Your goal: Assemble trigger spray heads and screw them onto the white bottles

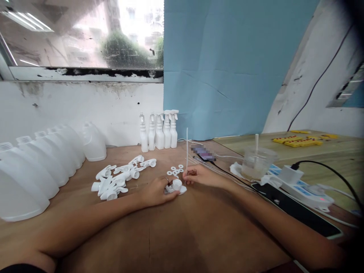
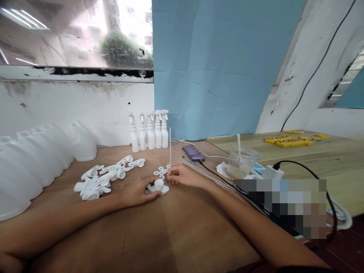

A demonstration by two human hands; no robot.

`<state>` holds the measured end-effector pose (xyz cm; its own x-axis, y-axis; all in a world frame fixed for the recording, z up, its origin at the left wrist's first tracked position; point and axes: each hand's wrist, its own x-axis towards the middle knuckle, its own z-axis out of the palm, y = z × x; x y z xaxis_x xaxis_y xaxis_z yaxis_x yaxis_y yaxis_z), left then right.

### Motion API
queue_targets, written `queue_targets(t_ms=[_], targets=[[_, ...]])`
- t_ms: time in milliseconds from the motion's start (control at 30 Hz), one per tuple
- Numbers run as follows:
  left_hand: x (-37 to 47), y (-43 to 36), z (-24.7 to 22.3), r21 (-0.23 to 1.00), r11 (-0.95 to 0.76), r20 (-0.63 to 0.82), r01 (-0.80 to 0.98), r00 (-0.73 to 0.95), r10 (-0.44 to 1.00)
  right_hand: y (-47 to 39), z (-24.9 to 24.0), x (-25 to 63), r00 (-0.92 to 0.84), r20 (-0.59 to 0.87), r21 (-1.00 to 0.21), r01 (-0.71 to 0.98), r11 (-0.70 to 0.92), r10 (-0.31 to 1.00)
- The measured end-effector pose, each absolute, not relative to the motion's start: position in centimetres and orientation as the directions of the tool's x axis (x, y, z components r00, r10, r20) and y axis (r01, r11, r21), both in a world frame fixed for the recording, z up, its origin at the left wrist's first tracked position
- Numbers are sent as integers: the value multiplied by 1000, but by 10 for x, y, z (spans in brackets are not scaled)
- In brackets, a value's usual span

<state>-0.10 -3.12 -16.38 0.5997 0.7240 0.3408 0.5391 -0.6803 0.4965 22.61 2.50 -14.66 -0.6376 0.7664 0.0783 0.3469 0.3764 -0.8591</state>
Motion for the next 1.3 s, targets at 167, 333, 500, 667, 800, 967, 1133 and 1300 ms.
queue_targets(t_ms=[167,333,500,667,800,967,1133,1300], targets=[[-1,-32,-162,500,-660,324,560,586,743,11,-137,210,-487,366,-877,105,469,793],[-1,-31,-163,484,-671,321,562,599,734,-3,-136,197,-535,348,-868,127,480,770],[0,-31,-165,470,-685,343,557,600,723,-7,-137,197,-561,353,-819,202,537,749],[-1,-32,-163,465,-676,325,572,600,731,-9,-135,198,-572,369,-743,292,602,733],[-1,-32,-163,465,-687,334,558,607,721,-11,-134,199,-574,384,-681,353,642,723],[0,-30,-165,468,-684,334,560,605,723,-8,-139,200,-582,365,-720,318,617,727],[-1,-32,-165,486,-668,313,564,601,735,-6,-141,199,-584,346,-756,290,587,735],[-1,-31,-164,475,-682,328,555,608,723,-10,-139,198,-576,360,-711,339,616,734]])
